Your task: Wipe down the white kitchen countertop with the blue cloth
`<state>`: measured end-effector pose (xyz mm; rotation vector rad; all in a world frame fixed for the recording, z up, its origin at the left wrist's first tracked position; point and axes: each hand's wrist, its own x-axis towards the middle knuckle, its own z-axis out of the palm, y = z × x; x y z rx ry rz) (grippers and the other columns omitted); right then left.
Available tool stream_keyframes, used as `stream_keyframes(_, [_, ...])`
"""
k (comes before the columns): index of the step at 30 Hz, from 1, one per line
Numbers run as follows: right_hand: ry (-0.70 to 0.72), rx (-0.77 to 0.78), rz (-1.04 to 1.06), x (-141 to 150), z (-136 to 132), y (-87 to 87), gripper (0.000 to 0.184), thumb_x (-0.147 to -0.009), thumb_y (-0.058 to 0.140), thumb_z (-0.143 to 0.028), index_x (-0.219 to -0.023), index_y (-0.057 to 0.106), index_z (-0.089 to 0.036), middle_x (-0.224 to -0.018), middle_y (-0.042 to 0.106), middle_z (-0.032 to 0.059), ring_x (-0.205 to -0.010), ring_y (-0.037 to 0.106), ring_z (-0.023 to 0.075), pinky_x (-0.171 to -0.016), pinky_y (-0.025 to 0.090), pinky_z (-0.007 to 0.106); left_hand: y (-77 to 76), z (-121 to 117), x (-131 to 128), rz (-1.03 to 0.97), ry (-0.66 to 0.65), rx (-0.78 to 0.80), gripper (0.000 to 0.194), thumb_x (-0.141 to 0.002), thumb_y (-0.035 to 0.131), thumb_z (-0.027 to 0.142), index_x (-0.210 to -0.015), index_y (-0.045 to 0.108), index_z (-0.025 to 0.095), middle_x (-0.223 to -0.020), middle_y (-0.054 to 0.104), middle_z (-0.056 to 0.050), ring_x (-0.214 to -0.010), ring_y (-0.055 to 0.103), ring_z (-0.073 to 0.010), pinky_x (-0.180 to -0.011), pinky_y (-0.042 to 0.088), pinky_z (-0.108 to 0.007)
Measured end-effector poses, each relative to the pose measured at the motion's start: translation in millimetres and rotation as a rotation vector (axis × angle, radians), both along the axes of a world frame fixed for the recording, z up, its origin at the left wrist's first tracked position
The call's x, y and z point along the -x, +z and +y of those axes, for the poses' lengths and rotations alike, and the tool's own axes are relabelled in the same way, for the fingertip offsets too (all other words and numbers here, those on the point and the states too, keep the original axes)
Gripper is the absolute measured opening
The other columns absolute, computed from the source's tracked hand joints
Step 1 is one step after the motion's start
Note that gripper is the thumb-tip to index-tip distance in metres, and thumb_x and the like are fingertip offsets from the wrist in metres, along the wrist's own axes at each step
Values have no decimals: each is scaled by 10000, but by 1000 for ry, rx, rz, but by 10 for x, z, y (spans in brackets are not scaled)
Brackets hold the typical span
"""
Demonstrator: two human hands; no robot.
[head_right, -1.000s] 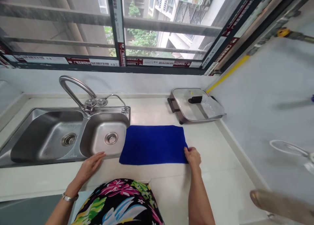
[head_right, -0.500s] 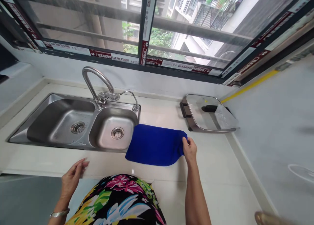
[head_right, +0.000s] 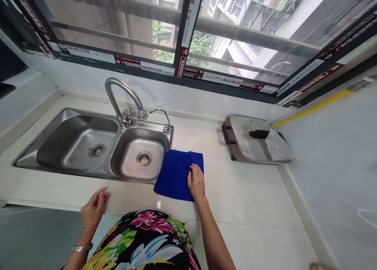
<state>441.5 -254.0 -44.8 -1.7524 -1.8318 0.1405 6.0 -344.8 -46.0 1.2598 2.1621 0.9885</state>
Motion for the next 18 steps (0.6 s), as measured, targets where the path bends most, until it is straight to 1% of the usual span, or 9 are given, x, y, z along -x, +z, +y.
stream_keyframes(3, [-40, 71, -283, 162, 23, -130, 521, -1001, 349, -347, -1483, 434, -168, -1543, 444, 128, -1499, 255, 335, -1184, 291, 609, -5, 34, 48, -71, 24, -3, 477, -920, 447, 532, -1188, 674, 210, -867, 780, -7, -709, 725, -149, -722, 545, -254])
stream_keyframes(4, [-51, 105, -362, 218, 41, -166, 548, -996, 360, -353, -1518, 387, -186, -1590, 376, 118, -1518, 187, 364, -1187, 246, 643, 0, 63, 54, -71, 22, 7, 477, -919, 449, 532, -1196, 671, 213, -864, 778, -3, -703, 721, -145, -727, 542, -253])
stream_keyframes(6, [-77, 153, -464, 280, 116, -217, 593, -986, 378, -369, -1555, 322, -214, -1646, 261, 104, -1529, 104, 400, -1189, 181, 677, 25, 137, 48, -18, 18, 64, 437, -918, 466, 501, -1192, 675, 233, -857, 779, 11, -696, 710, -138, -699, 520, -238])
stream_keyframes(8, [-109, 173, -505, 248, 248, -243, 624, -980, 389, -393, -1572, 284, -225, -1666, 201, 95, -1532, 78, 402, -1201, 157, 661, 64, 212, 24, 79, 31, 164, 376, -923, 486, 454, -1174, 687, 260, -867, 783, 24, -687, 696, -136, -635, 472, -224])
stream_keyframes(11, [-166, 190, -523, 58, 529, -261, 637, -979, 379, -416, -1578, 269, -229, -1670, 190, 86, -1531, 94, 397, -1207, 165, 639, 134, 280, -21, 194, 92, 295, 332, -930, 507, 420, -1173, 695, 294, -884, 786, 31, -684, 681, -147, -580, 409, -223])
stream_keyframes(15, [-215, 192, -538, -222, 988, -301, 645, -972, 361, -404, -1580, 257, -219, -1670, 189, 88, -1525, 117, 394, -1200, 172, 645, 186, 291, -29, 201, 137, 361, 318, -925, 514, 423, -1162, 694, 312, -882, 779, 32, -679, 678, -153, -572, 416, -224])
stream_keyframes(18, [-241, 209, -516, -368, 1398, -318, 655, -965, 356, -416, -1578, 261, -207, -1667, 195, 101, -1516, 129, 407, -1187, 185, 657, 141, 276, 12, 188, 146, 376, 318, -915, 503, 444, -1137, 691, 315, -859, 774, 35, -667, 686, -153, -592, 450, -231])
